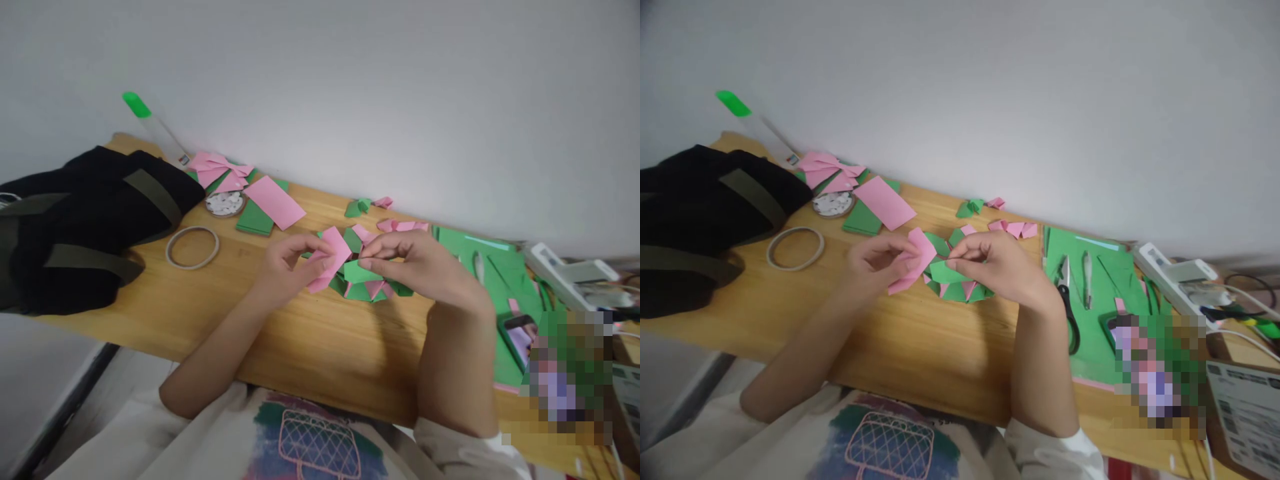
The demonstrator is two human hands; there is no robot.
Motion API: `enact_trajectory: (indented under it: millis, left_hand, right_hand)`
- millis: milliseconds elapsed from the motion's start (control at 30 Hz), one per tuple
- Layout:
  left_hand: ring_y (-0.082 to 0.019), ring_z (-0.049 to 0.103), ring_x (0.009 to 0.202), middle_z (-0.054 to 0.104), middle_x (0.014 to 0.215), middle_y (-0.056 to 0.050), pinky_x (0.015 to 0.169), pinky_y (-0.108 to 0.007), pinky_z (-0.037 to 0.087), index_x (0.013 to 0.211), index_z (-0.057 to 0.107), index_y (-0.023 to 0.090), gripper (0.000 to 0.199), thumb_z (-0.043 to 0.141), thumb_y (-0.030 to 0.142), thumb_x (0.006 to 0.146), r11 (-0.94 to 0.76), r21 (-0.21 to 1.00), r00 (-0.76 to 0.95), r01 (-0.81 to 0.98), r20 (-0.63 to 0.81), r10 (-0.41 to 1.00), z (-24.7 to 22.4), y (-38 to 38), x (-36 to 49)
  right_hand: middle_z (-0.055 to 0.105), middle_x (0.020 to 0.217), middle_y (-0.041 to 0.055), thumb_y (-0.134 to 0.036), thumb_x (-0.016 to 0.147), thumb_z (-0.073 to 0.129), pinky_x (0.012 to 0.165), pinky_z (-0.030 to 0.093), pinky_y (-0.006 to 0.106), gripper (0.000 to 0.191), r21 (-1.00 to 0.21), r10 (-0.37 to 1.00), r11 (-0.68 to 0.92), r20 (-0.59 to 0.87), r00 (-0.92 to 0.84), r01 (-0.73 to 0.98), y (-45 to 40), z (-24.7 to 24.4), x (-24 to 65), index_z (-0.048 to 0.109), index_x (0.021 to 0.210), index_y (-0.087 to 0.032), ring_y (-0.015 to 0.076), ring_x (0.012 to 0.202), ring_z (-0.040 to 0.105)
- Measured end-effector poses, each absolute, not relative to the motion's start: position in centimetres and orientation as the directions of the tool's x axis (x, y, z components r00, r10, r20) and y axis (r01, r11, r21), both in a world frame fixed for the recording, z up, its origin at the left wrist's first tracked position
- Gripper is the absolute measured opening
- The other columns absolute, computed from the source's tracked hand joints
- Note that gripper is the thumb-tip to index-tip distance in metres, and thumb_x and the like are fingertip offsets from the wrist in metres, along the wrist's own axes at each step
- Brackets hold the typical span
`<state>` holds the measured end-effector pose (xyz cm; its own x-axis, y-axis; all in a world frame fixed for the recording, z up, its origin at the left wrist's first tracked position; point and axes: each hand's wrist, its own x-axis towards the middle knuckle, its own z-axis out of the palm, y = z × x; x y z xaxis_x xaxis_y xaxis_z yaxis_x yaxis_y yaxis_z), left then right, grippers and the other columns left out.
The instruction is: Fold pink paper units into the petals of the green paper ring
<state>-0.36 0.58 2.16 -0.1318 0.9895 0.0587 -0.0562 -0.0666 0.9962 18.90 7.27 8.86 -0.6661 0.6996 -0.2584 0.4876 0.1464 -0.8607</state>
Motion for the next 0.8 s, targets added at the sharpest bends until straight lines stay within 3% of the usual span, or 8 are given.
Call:
enact_trajectory:
  millis: [167, 333, 433, 533, 667, 800]
  left_hand:
    - [-0.01, 0.052, 0.058, 0.059, 0.065, 0.002, 0.048, -0.023, 0.041, 0.071, 0.067, 0.022, 0.017, 0.078, 0.034, 0.066, -0.028, 0.985, -0.143, -0.171, 0.003, 0.99, 2.2, 0.4, 0.0]
    - [-0.01, 0.052, 0.059, 0.061, 0.069, 0.001, 0.047, -0.022, 0.04, 0.07, 0.068, 0.022, 0.016, 0.078, 0.034, 0.066, -0.049, 0.987, -0.145, -0.155, 0.026, 0.989, 2.4, 0.3, 0.0]
    - [-0.011, 0.055, 0.062, 0.064, 0.074, 0.0, 0.048, -0.022, 0.04, 0.072, 0.068, 0.022, 0.017, 0.076, 0.036, 0.066, -0.051, 0.988, -0.206, -0.145, 0.02, 0.978, 2.3, 0.4, -0.1]
    - [-0.01, 0.055, 0.062, 0.063, 0.073, 0.0, 0.049, -0.021, 0.041, 0.075, 0.068, 0.021, 0.018, 0.074, 0.036, 0.066, -0.061, 0.984, -0.317, -0.169, 0.004, 0.948, 2.1, 0.8, -0.5]
    - [-0.011, 0.058, 0.069, 0.066, 0.081, 0.0, 0.057, -0.021, 0.045, 0.079, 0.066, 0.019, 0.016, 0.072, 0.029, 0.068, -0.06, 0.994, -0.415, -0.09, 0.017, 0.91, 1.9, 1.3, -2.1]
    - [-0.014, 0.062, 0.078, 0.069, 0.094, -0.005, 0.065, -0.024, 0.049, 0.089, 0.066, 0.018, 0.024, 0.07, 0.03, 0.069, 0.068, 0.994, -0.303, 0.09, -0.038, 0.952, 0.8, 0.6, -4.3]
  right_hand:
    - [0.064, 0.058, -0.0037, -0.033, 0.083, 0.061, 0.041, 0.037, 0.021, 0.018, -0.857, 0.683, 0.131, -0.287, -0.672, 0.499, 6.8, 9.2, 18.7, 0.06, 0.07, -0.021, 0.0067, 0.042, 0.052]
    - [0.064, 0.059, -0.0041, -0.033, 0.084, 0.06, 0.043, 0.04, 0.022, 0.018, -0.843, 0.679, 0.157, -0.287, -0.676, 0.515, 6.7, 9.4, 18.8, 0.061, 0.069, -0.023, 0.0072, 0.043, 0.053]
    - [0.066, 0.062, -0.0036, -0.029, 0.084, 0.058, 0.048, 0.045, 0.023, 0.013, -0.827, 0.643, 0.228, -0.269, -0.717, 0.514, 6.6, 9.7, 19.3, 0.063, 0.073, -0.024, 0.0096, 0.049, 0.059]
    - [0.071, 0.073, -0.0011, -0.022, 0.083, 0.057, 0.058, 0.048, 0.026, 0.011, -0.765, 0.535, 0.4, -0.253, -0.806, 0.505, 6.3, 10.3, 20.1, 0.068, 0.08, -0.024, 0.0133, 0.065, 0.065]
    - [0.072, 0.086, 0.0019, -0.01, 0.081, 0.053, 0.072, 0.048, 0.027, 0.021, -0.693, 0.435, 0.57, -0.203, -0.877, 0.442, 5.7, 10.8, 20.8, 0.07, 0.08, -0.022, 0.015, 0.083, 0.065]
    - [0.072, 0.086, 0.0017, -0.009, 0.081, 0.053, 0.073, 0.048, 0.027, 0.021, -0.677, 0.456, 0.583, -0.183, -0.871, 0.449, 5.4, 11.0, 21.1, 0.07, 0.079, -0.022, 0.015, 0.084, 0.065]
